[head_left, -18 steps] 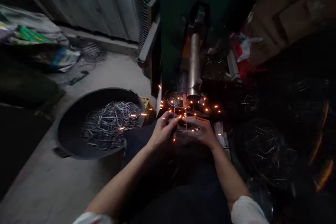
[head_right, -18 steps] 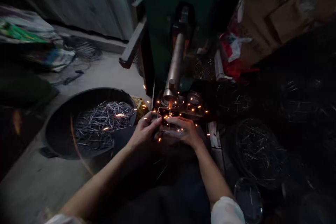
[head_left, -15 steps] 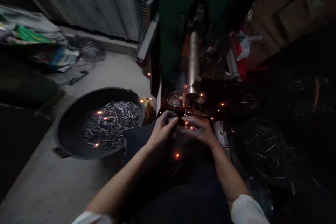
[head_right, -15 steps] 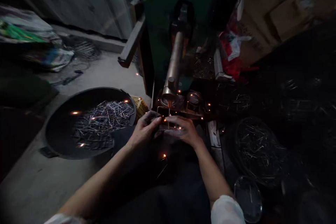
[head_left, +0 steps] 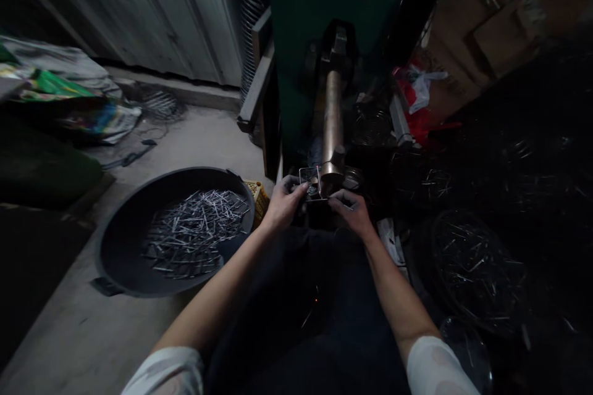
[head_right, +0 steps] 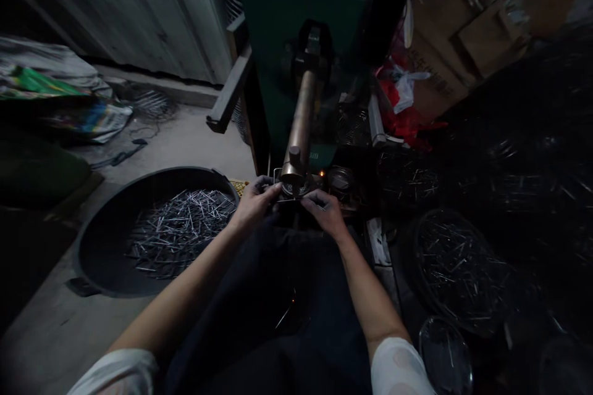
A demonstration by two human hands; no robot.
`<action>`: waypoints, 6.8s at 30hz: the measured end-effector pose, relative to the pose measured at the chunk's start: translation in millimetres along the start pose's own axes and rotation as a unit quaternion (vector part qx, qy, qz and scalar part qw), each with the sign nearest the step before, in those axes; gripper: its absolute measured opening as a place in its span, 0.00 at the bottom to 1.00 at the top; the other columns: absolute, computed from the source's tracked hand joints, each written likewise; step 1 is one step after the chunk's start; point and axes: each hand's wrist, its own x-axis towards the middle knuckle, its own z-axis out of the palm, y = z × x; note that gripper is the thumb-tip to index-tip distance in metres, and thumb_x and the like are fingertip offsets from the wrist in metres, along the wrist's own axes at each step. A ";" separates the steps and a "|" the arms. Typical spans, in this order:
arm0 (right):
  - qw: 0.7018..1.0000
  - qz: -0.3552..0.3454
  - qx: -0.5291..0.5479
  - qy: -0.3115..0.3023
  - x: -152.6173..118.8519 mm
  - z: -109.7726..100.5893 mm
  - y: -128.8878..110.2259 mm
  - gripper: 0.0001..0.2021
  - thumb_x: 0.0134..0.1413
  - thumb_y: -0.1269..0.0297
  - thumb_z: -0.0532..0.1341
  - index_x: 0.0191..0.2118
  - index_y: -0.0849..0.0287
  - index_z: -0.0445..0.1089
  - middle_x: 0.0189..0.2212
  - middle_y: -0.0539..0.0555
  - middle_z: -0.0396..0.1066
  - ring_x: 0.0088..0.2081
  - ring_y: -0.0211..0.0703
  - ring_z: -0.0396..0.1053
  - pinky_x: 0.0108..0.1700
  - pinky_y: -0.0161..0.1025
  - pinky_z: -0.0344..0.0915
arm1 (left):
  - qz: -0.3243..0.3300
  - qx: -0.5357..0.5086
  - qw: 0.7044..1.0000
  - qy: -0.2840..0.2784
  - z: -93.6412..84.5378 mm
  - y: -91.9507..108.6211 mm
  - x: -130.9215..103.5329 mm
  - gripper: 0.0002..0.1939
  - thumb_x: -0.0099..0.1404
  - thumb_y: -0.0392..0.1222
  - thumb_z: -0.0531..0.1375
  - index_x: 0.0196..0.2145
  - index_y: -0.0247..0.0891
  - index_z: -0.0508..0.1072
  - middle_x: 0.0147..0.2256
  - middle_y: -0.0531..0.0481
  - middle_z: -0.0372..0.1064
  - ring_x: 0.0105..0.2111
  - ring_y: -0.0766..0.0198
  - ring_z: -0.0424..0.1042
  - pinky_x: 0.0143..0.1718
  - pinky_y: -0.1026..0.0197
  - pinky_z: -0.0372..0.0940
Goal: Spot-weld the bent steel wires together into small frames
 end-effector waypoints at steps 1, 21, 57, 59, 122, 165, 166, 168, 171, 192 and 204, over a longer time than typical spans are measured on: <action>1.000 -0.003 0.002 0.003 1.6 1.0 -0.3 0.13 0.56 0.53 0.66 0.31 0.59 0.74 0.26 0.48 0.71 0.31 0.39 0.68 0.37 0.35 0.64 | 0.001 -0.003 1.000 -0.001 0.0 0.6 1.6 0.20 0.55 0.52 0.69 0.33 0.38 0.65 0.19 0.60 0.65 0.13 0.71 0.61 0.12 0.69 0.56; 0.985 0.165 0.051 0.026 -106.3 -52.8 34.6 0.15 0.57 0.51 0.67 0.39 0.55 0.67 0.29 0.51 0.79 0.22 0.36 0.72 0.26 0.33 0.67 | 0.038 -0.033 0.994 0.098 -37.1 -6.8 -21.5 0.19 0.55 0.49 0.70 0.33 0.39 0.65 0.19 0.59 0.67 0.12 0.71 0.62 0.13 0.70 0.56; 0.983 0.146 -0.097 0.045 -122.6 -49.3 56.5 0.15 0.53 0.51 0.69 0.35 0.56 0.67 0.23 0.50 0.72 0.24 0.40 0.71 0.23 0.32 0.64 | -0.064 0.661 0.637 -0.391 -47.0 -45.3 -197.8 0.21 0.69 0.34 0.53 0.59 0.37 0.64 0.38 0.41 0.76 0.35 0.52 0.79 0.33 0.58 0.69; 0.985 0.138 -0.091 0.052 -122.5 -48.9 53.9 0.15 0.53 0.51 0.69 0.36 0.56 0.68 0.24 0.50 0.72 0.25 0.40 0.72 0.24 0.33 0.65 | -0.078 0.658 0.650 -0.371 -51.8 -45.4 -200.9 0.17 0.68 0.33 0.54 0.54 0.36 0.67 0.36 0.41 0.77 0.34 0.52 0.79 0.33 0.57 0.69; 0.967 -0.183 -0.130 -0.119 -54.9 0.6 1.2 0.25 0.55 0.61 0.71 0.59 0.50 0.72 0.51 0.56 0.75 0.51 0.46 0.75 0.55 0.42 0.71 | -0.032 -0.063 0.997 0.027 12.3 -30.7 -114.3 0.24 0.64 0.50 0.65 0.52 0.35 0.68 0.23 0.55 0.72 0.17 0.69 0.68 0.21 0.68 0.63; 0.993 -0.091 -0.060 0.042 9.4 -1.7 7.5 0.11 0.59 0.56 0.65 0.33 0.58 0.77 0.31 0.51 0.74 0.36 0.42 0.71 0.42 0.39 0.67 | 0.064 -0.012 0.997 0.039 14.9 -16.0 -17.3 0.20 0.62 0.52 0.65 0.44 0.37 0.68 0.20 0.58 0.69 0.14 0.71 0.63 0.15 0.70 0.57; 0.994 -0.084 -0.054 0.044 9.2 -1.6 8.1 0.10 0.58 0.56 0.65 0.33 0.58 0.77 0.31 0.51 0.74 0.35 0.41 0.70 0.41 0.39 0.67 | 0.063 -0.007 0.997 0.045 14.8 -16.8 -16.2 0.19 0.62 0.52 0.65 0.44 0.37 0.68 0.20 0.58 0.69 0.14 0.71 0.62 0.15 0.70 0.56; 0.995 -0.070 -0.046 0.052 6.2 -2.3 10.0 0.10 0.58 0.56 0.65 0.34 0.58 0.77 0.30 0.51 0.74 0.34 0.41 0.70 0.40 0.38 0.67 | 0.068 -0.003 0.996 0.053 14.9 -18.2 -15.5 0.19 0.63 0.52 0.64 0.44 0.37 0.68 0.20 0.58 0.68 0.14 0.71 0.61 0.15 0.70 0.55; 0.995 -0.045 -0.043 0.072 -7.5 -6.9 14.8 0.10 0.56 0.56 0.66 0.36 0.58 0.78 0.33 0.52 0.75 0.37 0.43 0.72 0.45 0.40 0.68 | 0.082 0.005 0.995 0.054 16.2 -18.3 -20.6 0.18 0.64 0.51 0.63 0.45 0.37 0.68 0.20 0.58 0.68 0.14 0.71 0.61 0.16 0.69 0.56; 0.986 0.158 -0.011 0.048 -121.9 -36.4 45.8 0.17 0.56 0.48 0.66 0.41 0.58 0.71 0.27 0.51 0.78 0.19 0.33 0.65 0.23 0.31 0.62 | 0.039 0.495 0.857 -0.139 -53.4 -68.5 -163.0 0.10 0.61 0.47 0.66 0.33 0.38 0.74 0.35 0.44 0.72 0.36 0.57 0.72 0.32 0.62 0.66; 0.986 0.149 -0.037 0.063 -125.0 -37.9 44.7 0.21 0.52 0.51 0.70 0.48 0.54 0.67 0.22 0.46 0.74 0.17 0.35 0.65 0.19 0.30 0.59 | 0.106 0.640 0.652 -0.393 -1.9 -107.3 -135.8 0.10 0.68 0.31 0.53 0.39 0.34 0.74 0.41 0.34 0.70 0.39 0.52 0.70 0.32 0.56 0.65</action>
